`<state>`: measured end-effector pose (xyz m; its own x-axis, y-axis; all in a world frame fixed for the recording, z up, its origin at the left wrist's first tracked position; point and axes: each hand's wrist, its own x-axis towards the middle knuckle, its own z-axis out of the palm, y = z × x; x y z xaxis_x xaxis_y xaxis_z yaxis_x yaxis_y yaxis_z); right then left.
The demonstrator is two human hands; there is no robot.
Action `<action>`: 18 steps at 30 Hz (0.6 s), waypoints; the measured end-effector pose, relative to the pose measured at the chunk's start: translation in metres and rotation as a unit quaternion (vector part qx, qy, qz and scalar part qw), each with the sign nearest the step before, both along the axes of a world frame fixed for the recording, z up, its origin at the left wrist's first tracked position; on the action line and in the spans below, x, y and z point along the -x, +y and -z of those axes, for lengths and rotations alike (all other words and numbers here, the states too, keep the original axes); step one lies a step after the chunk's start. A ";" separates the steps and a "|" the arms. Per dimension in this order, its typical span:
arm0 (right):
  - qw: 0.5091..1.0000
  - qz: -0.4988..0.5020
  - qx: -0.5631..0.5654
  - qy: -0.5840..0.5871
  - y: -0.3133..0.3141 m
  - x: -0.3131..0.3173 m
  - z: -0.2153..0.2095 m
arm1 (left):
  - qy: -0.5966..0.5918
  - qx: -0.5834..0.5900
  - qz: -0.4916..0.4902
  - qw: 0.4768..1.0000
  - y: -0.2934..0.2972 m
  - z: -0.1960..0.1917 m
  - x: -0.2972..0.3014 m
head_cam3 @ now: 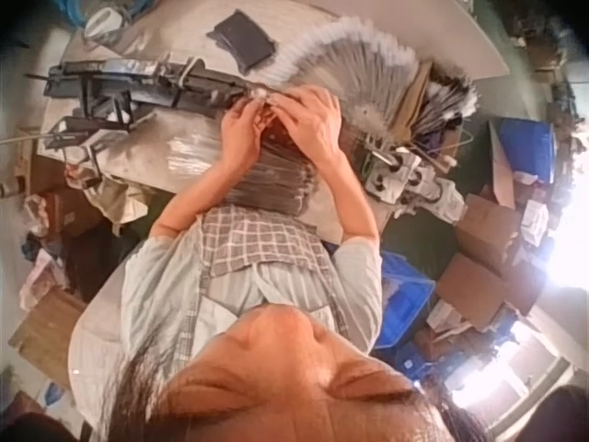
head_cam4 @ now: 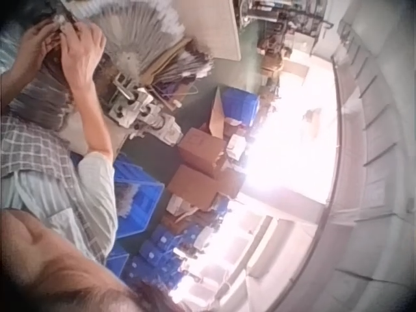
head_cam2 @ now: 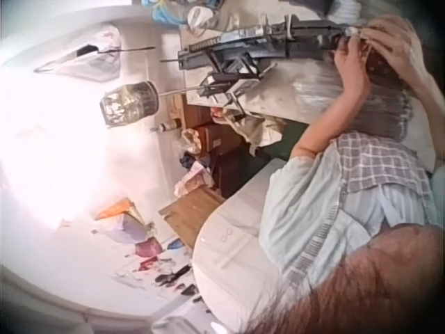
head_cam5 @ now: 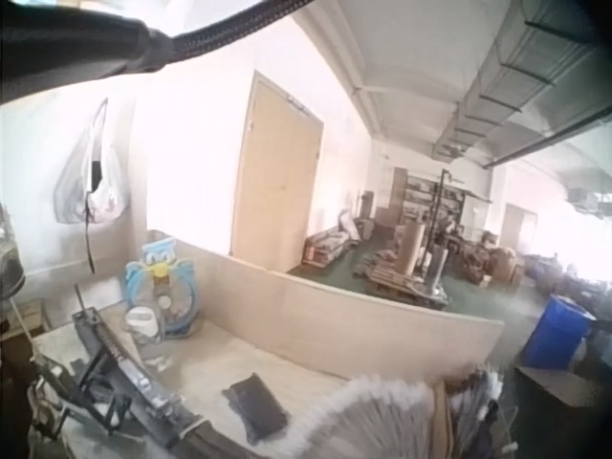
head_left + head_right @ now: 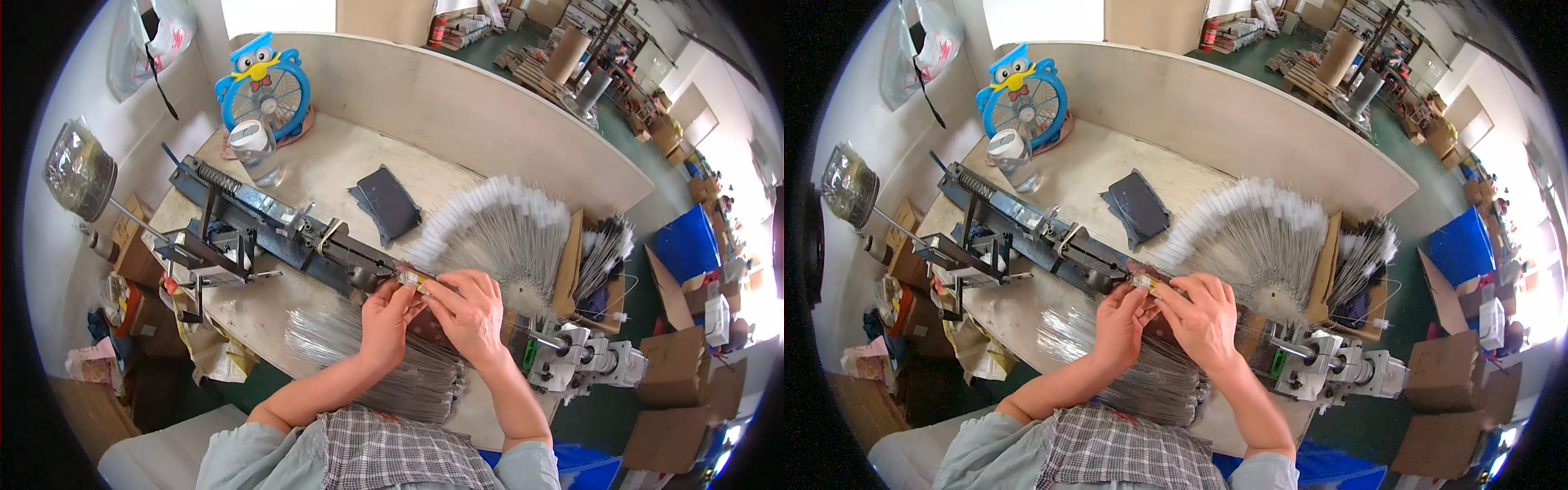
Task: Assembling industrial brushes by attaching metal clips to bundles of bristles using a press machine.
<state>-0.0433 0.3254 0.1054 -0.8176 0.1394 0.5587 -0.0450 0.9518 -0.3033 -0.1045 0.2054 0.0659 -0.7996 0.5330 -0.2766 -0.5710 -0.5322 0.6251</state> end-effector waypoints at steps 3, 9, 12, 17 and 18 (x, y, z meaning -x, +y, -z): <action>1.000 0.002 0.009 0.000 -0.006 0.003 -0.002 | 0.005 0.011 -0.009 1.000 0.000 0.000 0.000; 1.000 -0.014 0.006 -0.022 -0.013 0.010 -0.002 | -0.017 -0.010 0.010 1.000 -0.004 0.005 0.001; 1.000 -0.012 0.009 -0.016 -0.009 0.006 0.000 | -0.039 -0.029 -0.001 0.999 -0.004 0.002 -0.001; 0.998 -0.001 0.055 0.006 -0.014 0.009 0.002 | -0.057 -0.023 -0.017 0.998 -0.004 0.001 0.001; 0.998 0.002 0.058 0.006 -0.014 0.009 0.002 | -0.060 -0.023 -0.022 0.998 -0.004 0.001 0.001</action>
